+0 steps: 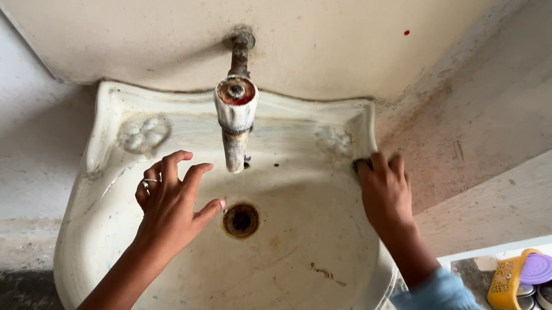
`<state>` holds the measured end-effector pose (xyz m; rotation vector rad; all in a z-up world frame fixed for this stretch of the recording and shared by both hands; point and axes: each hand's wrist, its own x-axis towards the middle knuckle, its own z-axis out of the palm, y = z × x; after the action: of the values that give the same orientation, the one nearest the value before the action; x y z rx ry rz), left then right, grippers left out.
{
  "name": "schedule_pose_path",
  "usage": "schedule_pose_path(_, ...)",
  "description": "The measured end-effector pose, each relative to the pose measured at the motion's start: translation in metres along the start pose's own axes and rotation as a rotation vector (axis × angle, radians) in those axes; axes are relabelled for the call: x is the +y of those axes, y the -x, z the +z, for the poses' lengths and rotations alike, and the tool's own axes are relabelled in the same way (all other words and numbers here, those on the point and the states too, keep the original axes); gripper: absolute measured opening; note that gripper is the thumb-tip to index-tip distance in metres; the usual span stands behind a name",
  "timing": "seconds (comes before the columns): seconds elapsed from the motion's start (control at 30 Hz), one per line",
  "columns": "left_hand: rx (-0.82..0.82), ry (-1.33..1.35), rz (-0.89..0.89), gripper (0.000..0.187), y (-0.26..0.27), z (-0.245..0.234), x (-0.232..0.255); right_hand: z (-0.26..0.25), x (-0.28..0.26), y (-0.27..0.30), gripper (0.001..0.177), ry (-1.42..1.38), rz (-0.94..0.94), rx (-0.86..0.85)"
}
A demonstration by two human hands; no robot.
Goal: The person scrubs a white ceramic wall-mounted sink using a dark scouring pad. They clean the basin, rim, and the wall area around the faucet, repeatedly scrubbing the same surfaces.
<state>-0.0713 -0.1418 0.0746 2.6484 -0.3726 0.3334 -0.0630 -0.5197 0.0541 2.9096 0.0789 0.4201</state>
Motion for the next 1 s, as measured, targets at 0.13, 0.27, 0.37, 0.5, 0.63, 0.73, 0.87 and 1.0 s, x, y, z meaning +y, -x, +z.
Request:
schedule_pose_path(0.13,0.006,0.002,-0.001,0.065,0.011,0.004,0.003,0.014,0.009,-0.015,0.026,-0.016,-0.069,0.092)
schedule_pose_path(0.27,0.034,-0.048,0.012,0.067,0.018,0.005,0.006,0.058,-0.017,-0.119,0.029,0.118,0.124,0.085)
schedule_pose_path(0.37,-0.008,-0.006,-0.083,0.066,0.035,-0.004,0.007,0.082,-0.059,-0.143,0.031,0.024,0.449,0.019)
schedule_pose_path(0.5,-0.023,-0.007,-0.141,0.064,0.043,-0.007,0.004,0.085,-0.131,-0.121,0.043,-0.017,-0.082,-0.111)
schedule_pose_path(0.63,0.023,-0.039,-0.110,0.062,0.045,-0.012,-0.008,0.087,-0.088,-0.081,0.033,0.198,0.019,0.051)
schedule_pose_path(0.73,0.076,-0.023,-0.180,0.060,0.056,-0.023,-0.031,0.080,-0.018,-0.070,0.031,0.029,0.237,-0.020)
schedule_pose_path(0.87,0.182,0.060,-0.371,0.056,0.081,-0.036,-0.067,0.119,-0.084,-0.120,0.041,0.038,0.298,0.134)
schedule_pose_path(1.0,0.326,0.147,-0.492,0.043,0.120,-0.037,-0.095,0.123,-0.229,-0.163,0.053,-0.124,0.066,0.113)
